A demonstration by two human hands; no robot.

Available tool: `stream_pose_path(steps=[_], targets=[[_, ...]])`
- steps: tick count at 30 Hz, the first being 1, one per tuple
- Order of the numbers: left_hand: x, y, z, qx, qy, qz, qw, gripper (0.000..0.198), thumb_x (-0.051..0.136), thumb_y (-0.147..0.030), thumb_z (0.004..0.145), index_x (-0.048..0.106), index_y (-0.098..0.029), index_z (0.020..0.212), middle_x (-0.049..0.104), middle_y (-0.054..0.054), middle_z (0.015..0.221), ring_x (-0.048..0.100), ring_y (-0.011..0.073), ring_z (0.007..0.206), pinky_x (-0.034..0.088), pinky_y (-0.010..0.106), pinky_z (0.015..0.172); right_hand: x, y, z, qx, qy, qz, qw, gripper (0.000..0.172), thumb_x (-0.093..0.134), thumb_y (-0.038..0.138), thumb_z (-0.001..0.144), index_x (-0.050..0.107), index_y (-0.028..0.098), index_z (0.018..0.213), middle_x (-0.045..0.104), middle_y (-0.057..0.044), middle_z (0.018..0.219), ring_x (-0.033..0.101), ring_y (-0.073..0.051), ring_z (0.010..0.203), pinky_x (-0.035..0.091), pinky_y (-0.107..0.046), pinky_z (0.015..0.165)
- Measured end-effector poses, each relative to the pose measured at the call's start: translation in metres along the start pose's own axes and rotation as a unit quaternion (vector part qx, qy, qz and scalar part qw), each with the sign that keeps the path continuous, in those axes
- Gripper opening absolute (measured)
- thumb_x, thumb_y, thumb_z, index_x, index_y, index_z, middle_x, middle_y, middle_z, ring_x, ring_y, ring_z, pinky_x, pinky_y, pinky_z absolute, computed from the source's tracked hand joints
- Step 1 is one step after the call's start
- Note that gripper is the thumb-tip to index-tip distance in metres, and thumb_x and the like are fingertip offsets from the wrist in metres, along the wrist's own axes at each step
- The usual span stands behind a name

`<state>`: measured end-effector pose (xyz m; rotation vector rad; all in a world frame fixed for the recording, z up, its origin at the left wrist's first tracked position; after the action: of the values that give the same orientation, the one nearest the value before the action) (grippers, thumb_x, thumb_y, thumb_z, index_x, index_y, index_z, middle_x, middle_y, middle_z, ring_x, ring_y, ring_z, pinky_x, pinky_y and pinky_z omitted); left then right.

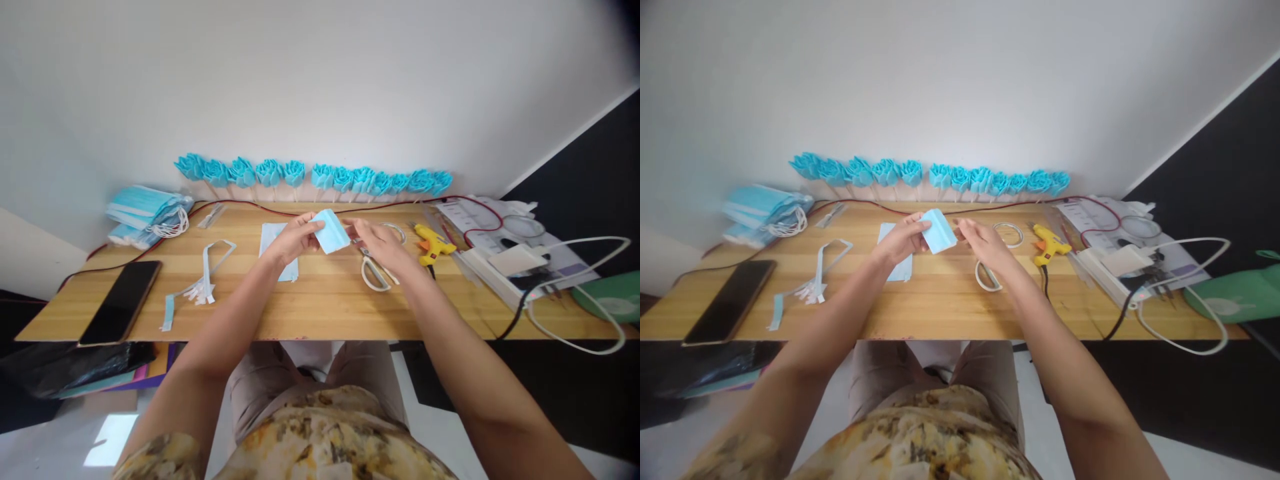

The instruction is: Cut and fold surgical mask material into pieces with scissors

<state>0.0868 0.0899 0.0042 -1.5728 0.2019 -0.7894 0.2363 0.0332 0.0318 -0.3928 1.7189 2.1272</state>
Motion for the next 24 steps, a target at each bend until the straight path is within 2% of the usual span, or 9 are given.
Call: stream_pose_path(steps=[2, 4, 8, 11, 14, 17, 24], targets=[[-0.001, 0.002, 0.000, -0.005, -0.004, 0.028, 1.000, 0.043, 0.085, -0.045, 0.062, 0.055, -0.018, 0.077, 0.060, -0.002, 0.065, 0.055, 0.0089, 0.052, 0.043, 0.023, 0.049, 0.029, -0.005, 0.016, 0.046, 0.054, 0.114, 0.991, 0.070, 0.043, 0.082, 0.087, 0.078, 0.022, 0.094, 0.077, -0.009, 0.083, 0.073, -0.024, 0.081, 0.056, -0.034, 0.067], [-0.007, 0.001, 0.001, 0.001, -0.026, 0.060, 0.998, 0.040, 0.084, -0.042, 0.064, 0.055, -0.017, 0.075, 0.061, -0.002, 0.065, 0.056, 0.0091, 0.054, 0.046, 0.023, 0.053, 0.043, -0.012, 0.030, 0.070, 0.058, 0.157, 0.983, 0.068, 0.051, 0.084, 0.082, 0.074, 0.020, 0.081, 0.072, -0.007, 0.072, 0.068, -0.021, 0.070, 0.053, -0.032, 0.062], [-0.031, -0.004, 0.004, 0.034, -0.126, 0.087, 0.988, 0.025, 0.078, -0.030, 0.072, 0.058, -0.016, 0.075, 0.061, -0.003, 0.064, 0.055, 0.0081, 0.055, 0.044, 0.021, 0.054, 0.044, -0.020, 0.049, 0.054, 0.001, 0.166, 0.985, 0.053, 0.079, 0.070, 0.063, 0.064, 0.020, 0.067, 0.062, 0.001, 0.061, 0.055, -0.014, 0.058, 0.046, -0.027, 0.056], [-0.043, -0.005, 0.004, 0.050, -0.178, 0.076, 0.980, 0.022, 0.076, -0.030, 0.076, 0.060, -0.016, 0.076, 0.061, -0.002, 0.064, 0.054, 0.0081, 0.053, 0.042, 0.021, 0.051, 0.039, -0.020, 0.053, 0.026, -0.055, 0.169, 0.984, 0.045, 0.079, 0.062, 0.064, 0.065, 0.020, 0.070, 0.061, 0.003, 0.062, 0.052, -0.013, 0.059, 0.045, -0.027, 0.058], [-0.037, -0.001, 0.006, 0.039, -0.141, 0.054, 0.988, 0.030, 0.076, -0.042, 0.076, 0.063, -0.016, 0.079, 0.063, -0.001, 0.068, 0.057, 0.0097, 0.056, 0.041, 0.021, 0.048, 0.033, -0.023, 0.048, 0.007, -0.110, 0.151, 0.982, 0.038, 0.073, 0.056, 0.072, 0.064, 0.020, 0.072, 0.059, 0.004, 0.062, 0.051, -0.012, 0.059, 0.043, -0.027, 0.059], [-0.028, 0.006, 0.006, 0.007, -0.102, 0.070, 0.992, 0.037, 0.081, -0.047, 0.069, 0.069, -0.016, 0.083, 0.067, 0.002, 0.074, 0.062, 0.0118, 0.064, 0.037, 0.020, 0.046, 0.030, -0.031, 0.042, 0.004, -0.135, 0.147, 0.980, 0.034, 0.069, 0.053, 0.076, 0.065, 0.020, 0.077, 0.060, 0.003, 0.066, 0.051, -0.013, 0.061, 0.043, -0.027, 0.061], [-0.029, 0.002, 0.000, 0.012, -0.151, 0.103, 0.983, 0.038, 0.085, -0.048, 0.066, 0.064, -0.016, 0.063, 0.064, 0.002, 0.061, 0.055, 0.0095, 0.055, 0.033, 0.021, 0.047, 0.020, -0.033, 0.032, -0.021, -0.182, 0.105, 0.977, 0.035, 0.065, 0.055, 0.082, 0.066, 0.020, 0.082, 0.064, 0.001, 0.072, 0.055, -0.015, 0.067, 0.046, -0.027, 0.065]])
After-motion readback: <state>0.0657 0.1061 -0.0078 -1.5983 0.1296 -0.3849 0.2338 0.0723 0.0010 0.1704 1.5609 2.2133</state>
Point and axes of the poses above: each hand's wrist, its own z-axis towards the middle knuckle, its own x-axis out of the palm, y = z × x, the point moved 10 cm from there along z, towards the middle knuckle
